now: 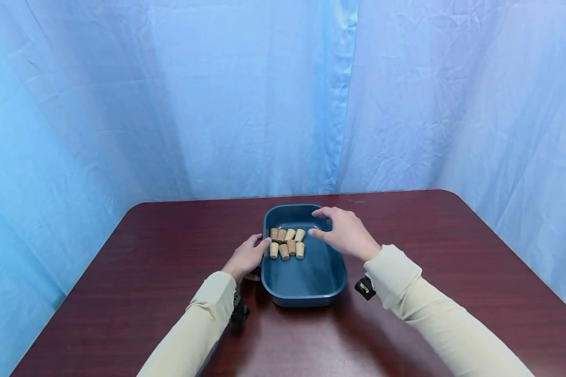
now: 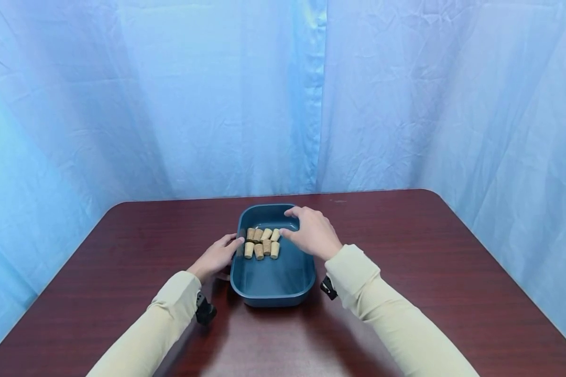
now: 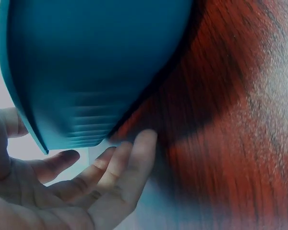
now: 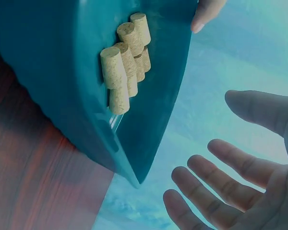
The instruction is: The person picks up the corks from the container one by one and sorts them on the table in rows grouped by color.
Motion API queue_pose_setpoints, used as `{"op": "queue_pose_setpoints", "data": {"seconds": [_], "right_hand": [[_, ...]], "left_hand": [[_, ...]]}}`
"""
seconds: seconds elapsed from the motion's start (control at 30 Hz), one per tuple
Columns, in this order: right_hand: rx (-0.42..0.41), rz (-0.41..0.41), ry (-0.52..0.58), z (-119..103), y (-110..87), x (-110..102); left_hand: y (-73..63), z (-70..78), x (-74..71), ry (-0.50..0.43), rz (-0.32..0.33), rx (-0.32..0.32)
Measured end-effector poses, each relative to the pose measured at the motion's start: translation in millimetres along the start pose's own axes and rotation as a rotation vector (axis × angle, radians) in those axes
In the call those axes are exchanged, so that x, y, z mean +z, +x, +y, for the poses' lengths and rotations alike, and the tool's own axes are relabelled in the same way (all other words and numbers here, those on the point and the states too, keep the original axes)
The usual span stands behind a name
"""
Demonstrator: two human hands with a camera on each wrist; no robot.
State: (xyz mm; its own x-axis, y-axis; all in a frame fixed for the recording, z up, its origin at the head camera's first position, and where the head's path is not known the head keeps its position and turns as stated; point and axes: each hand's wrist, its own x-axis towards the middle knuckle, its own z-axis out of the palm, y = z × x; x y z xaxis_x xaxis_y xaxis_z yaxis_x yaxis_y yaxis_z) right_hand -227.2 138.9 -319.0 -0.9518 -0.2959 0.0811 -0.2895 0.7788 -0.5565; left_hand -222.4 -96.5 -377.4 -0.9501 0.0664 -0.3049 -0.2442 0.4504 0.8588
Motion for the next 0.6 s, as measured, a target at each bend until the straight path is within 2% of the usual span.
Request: {"op": "queue_pose_setpoints", "data": {"seconds": [0.23,0.6], "right_hand": [[0.041,-0.048,0.034,-4.0,5.6,1.7],[0.091,-0.101,0.026,-10.3,19.2,10.0]], "left_hand": [[0.6,-1.0,1.8,-0.049,-0.039,0.003],[2.0,-2.6,6.5,-0.052,-0.039,-0.036]]}}
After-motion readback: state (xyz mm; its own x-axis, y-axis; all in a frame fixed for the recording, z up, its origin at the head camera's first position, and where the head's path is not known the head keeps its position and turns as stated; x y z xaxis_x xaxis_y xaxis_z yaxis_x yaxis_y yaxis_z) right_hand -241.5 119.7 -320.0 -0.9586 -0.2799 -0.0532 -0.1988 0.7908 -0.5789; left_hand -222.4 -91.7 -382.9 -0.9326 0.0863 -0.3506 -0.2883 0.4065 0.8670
